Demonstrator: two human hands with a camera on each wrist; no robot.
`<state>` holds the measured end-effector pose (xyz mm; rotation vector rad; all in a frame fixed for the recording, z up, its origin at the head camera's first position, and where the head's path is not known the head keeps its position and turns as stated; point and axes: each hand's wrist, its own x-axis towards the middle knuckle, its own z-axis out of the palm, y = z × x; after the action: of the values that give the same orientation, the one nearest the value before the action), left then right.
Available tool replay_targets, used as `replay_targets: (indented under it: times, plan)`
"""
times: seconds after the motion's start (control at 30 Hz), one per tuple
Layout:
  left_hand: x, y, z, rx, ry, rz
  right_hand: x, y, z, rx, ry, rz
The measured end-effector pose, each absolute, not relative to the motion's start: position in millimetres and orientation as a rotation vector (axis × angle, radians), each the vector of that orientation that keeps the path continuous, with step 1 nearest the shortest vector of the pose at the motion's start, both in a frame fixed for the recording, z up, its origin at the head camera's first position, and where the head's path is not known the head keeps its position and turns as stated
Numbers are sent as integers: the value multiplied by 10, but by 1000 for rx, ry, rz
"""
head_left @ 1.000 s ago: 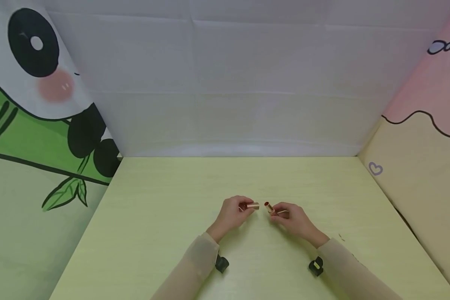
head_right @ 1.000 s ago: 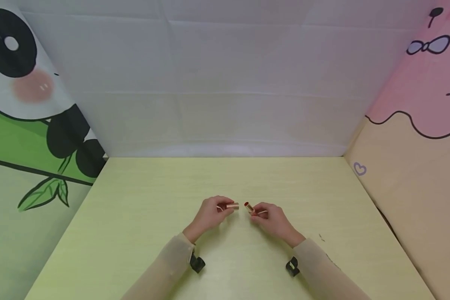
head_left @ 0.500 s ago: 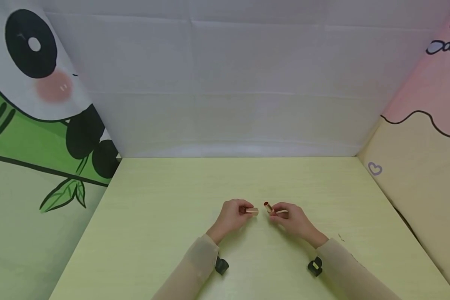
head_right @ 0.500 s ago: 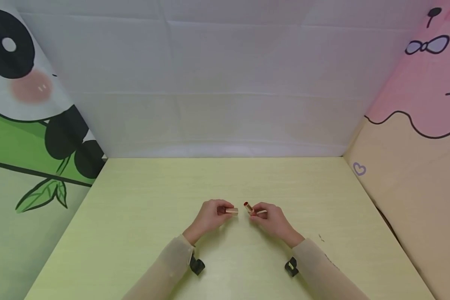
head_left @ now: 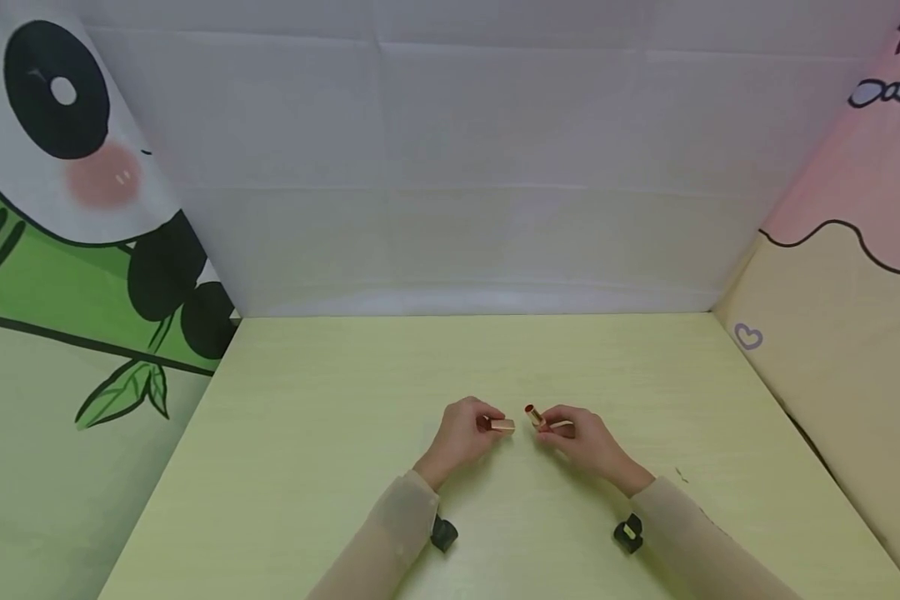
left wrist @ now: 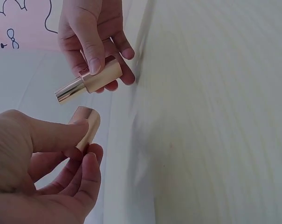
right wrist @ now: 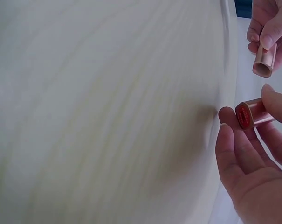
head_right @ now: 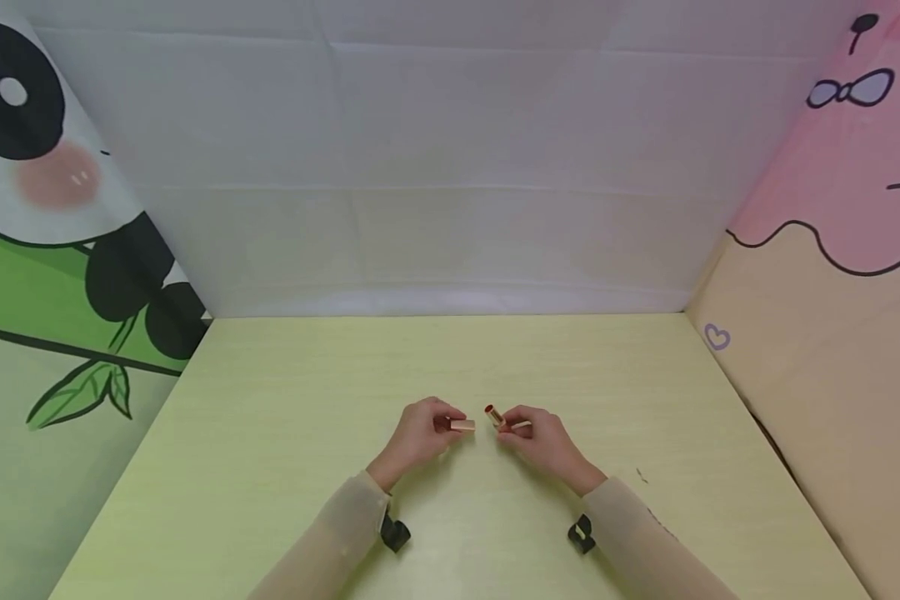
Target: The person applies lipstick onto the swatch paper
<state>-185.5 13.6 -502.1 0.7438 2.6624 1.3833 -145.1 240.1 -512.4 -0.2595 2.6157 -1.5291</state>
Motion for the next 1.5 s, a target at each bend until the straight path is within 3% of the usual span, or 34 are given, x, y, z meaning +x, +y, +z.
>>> replay_targets:
  times: [0.7,1.5]
  plan:
    - [-1827,210,-5121,574,2595,1482,-1424,2402,-5099,-258,2637,-1509]
    - [-1796,250,-5170,675,2627,1401,-1432,2416,-5128,-305,2670,-1503]
